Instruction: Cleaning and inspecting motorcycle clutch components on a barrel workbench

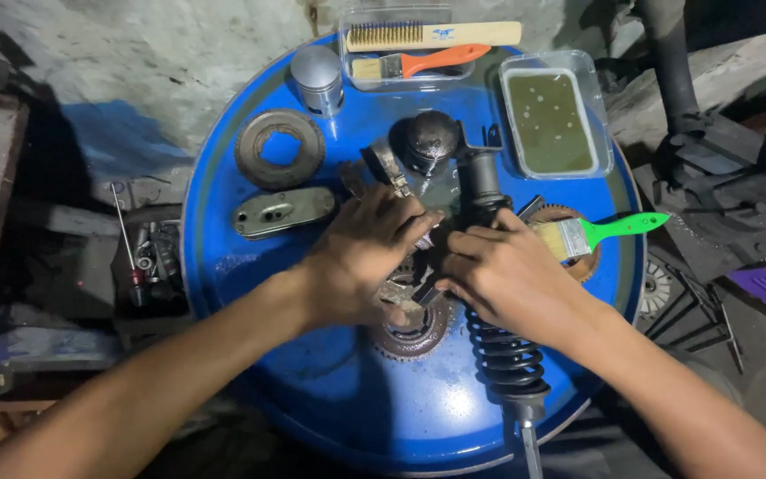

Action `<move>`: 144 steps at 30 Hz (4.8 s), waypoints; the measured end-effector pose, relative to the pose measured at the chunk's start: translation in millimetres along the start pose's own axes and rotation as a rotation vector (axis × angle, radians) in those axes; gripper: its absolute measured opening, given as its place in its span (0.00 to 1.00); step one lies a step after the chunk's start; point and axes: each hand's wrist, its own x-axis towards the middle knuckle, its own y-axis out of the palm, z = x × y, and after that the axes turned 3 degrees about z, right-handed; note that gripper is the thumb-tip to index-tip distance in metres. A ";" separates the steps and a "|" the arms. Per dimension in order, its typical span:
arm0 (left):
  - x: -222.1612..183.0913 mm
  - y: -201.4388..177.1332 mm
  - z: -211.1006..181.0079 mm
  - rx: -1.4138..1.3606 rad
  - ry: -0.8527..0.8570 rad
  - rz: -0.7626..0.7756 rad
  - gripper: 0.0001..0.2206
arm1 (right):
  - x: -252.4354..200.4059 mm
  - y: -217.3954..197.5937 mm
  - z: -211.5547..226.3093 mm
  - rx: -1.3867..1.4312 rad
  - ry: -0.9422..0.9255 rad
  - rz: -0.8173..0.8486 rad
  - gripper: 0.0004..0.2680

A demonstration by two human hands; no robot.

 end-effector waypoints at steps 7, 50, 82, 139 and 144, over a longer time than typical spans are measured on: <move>0.9 1.0 1.0 0.022 0.029 -0.035 0.58 | 5.1 0.2 0.4 -0.102 0.006 0.047 0.06; -3.9 11.5 5.7 0.078 0.043 -0.248 0.59 | 13.2 -14.3 2.3 -0.239 0.066 -0.041 0.07; 2.4 4.4 10.3 0.029 0.068 -0.154 0.58 | 16.6 -15.3 -9.9 -0.298 0.117 0.144 0.05; -1.5 -20.3 3.3 -0.019 0.006 -0.009 0.58 | 13.1 -2.2 14.7 -0.104 0.124 0.325 0.07; -5.4 -20.5 1.8 0.043 0.016 -0.036 0.62 | 2.9 3.9 9.6 -0.179 0.205 0.502 0.07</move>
